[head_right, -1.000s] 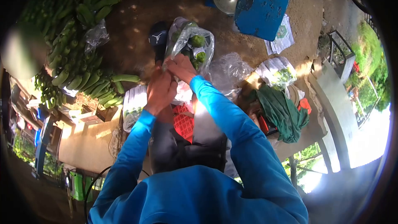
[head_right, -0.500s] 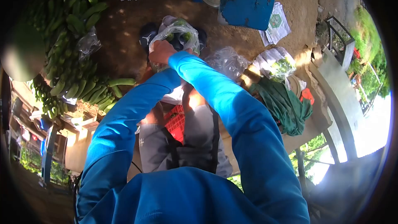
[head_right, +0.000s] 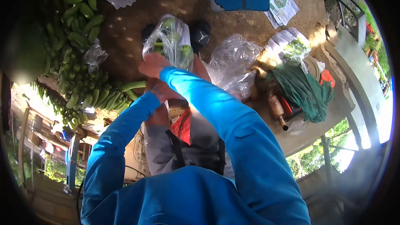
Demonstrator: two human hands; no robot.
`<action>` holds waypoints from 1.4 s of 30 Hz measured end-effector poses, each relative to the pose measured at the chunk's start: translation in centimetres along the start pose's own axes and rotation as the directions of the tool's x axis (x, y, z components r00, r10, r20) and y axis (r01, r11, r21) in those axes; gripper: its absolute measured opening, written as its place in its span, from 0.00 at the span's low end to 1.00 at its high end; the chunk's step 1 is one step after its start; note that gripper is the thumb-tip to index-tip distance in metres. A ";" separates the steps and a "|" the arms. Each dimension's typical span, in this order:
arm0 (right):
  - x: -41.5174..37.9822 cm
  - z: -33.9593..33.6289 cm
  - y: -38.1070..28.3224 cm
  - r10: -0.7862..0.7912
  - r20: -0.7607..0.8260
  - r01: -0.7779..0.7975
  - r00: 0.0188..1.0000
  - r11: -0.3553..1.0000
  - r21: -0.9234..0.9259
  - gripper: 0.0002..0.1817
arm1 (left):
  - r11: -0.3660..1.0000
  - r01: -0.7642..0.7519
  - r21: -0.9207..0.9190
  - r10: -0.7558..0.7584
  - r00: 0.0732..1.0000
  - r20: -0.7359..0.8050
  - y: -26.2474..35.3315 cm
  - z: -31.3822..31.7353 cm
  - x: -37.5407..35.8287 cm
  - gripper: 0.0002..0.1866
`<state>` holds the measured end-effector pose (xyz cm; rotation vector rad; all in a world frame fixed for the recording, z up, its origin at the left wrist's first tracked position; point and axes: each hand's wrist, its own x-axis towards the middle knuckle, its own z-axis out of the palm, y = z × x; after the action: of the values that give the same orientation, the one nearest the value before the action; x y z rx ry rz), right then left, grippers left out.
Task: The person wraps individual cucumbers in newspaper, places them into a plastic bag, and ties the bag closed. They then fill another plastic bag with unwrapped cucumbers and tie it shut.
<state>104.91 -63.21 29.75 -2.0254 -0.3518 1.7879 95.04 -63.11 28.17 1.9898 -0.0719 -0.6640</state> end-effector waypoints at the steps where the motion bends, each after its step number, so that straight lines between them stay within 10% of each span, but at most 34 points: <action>1: 0.6 -0.3 1.3 -0.044 0.040 0.044 0.998 0.999 0.005 0.23 | 0.992 0.125 0.035 -0.129 0.985 0.116 1.2 -2.0 -1.5 0.15; 2: 0.5 -0.4 2.3 -0.046 0.035 0.045 0.998 0.999 0.023 0.23 | 0.966 0.246 0.083 -0.259 0.939 0.227 1.5 -3.3 -2.6 0.15; 6: 0.2 -0.8 5.1 -0.171 -0.097 0.163 0.980 0.982 -0.091 0.23 | 0.997 -0.071 0.027 0.073 0.995 -0.068 -0.3 -4.8 -3.8 0.12; 12: -1.3 -2.3 7.1 -0.267 -0.124 0.214 0.956 0.918 -0.333 0.19 | 0.983 -0.032 -0.179 0.022 0.998 -0.055 -3.3 -4.5 -2.2 0.08; 15: -1.4 -3.1 8.0 -0.207 0.034 0.208 0.978 0.936 -0.285 0.22 | 0.907 0.226 -0.356 -0.227 0.973 0.040 -5.0 -4.8 -2.4 0.09; 17: -1.9 -3.7 7.6 -0.170 0.062 0.180 0.984 0.949 -0.260 0.24 | 0.394 0.563 -0.727 -0.634 0.739 0.228 -7.7 -3.1 -3.2 0.11; 21: -0.3 -4.1 9.1 -0.158 0.284 0.208 0.946 0.966 -0.155 0.32 | -0.083 0.481 -0.873 -0.651 0.637 0.412 -6.1 -5.8 -1.2 0.05; 24: -0.2 -4.3 8.0 -0.115 0.380 0.188 0.918 0.969 -0.161 0.33 | -0.092 0.374 -0.923 -0.674 0.659 0.334 -5.7 -5.3 -0.3 0.06; 28: 0.2 -3.6 8.5 -0.090 0.330 0.208 0.940 0.917 -0.342 0.28 | 0.163 0.446 -0.880 -0.650 0.719 0.244 -4.8 -6.6 1.0 0.09; 34: 0.3 -2.5 10.1 -0.192 0.230 0.245 0.954 0.942 -0.228 0.18 | 0.055 0.607 -0.793 -0.568 0.672 0.475 -3.7 -8.6 -0.7 0.11; 35: -0.1 -1.6 10.3 -0.246 0.114 0.266 0.963 0.937 -0.224 0.14 | 0.386 0.680 -0.623 -0.596 0.699 0.394 -4.6 -7.8 -1.2 0.17; 36: -0.7 -1.0 10.1 -0.246 0.106 0.264 0.963 0.939 -0.219 0.14 | 0.391 0.683 -0.617 -0.595 0.699 0.397 -4.7 -7.4 -1.8 0.17; 38: -1.8 -0.1 9.5 -0.306 -0.094 0.240 0.947 0.873 -0.424 0.13 | 0.836 0.415 -0.359 -0.385 0.910 0.156 -4.2 -7.1 -3.2 0.21; 42: -2.1 0.2 9.8 -0.304 -0.175 0.183 0.937 0.849 -0.496 0.16 | 0.949 0.314 -0.009 -0.304 0.924 0.231 -2.9 -6.7 -3.5 0.13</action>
<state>103.66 -72.76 27.05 -2.3617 -1.0059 1.3592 94.67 -55.15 29.54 1.8909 0.1228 -1.0873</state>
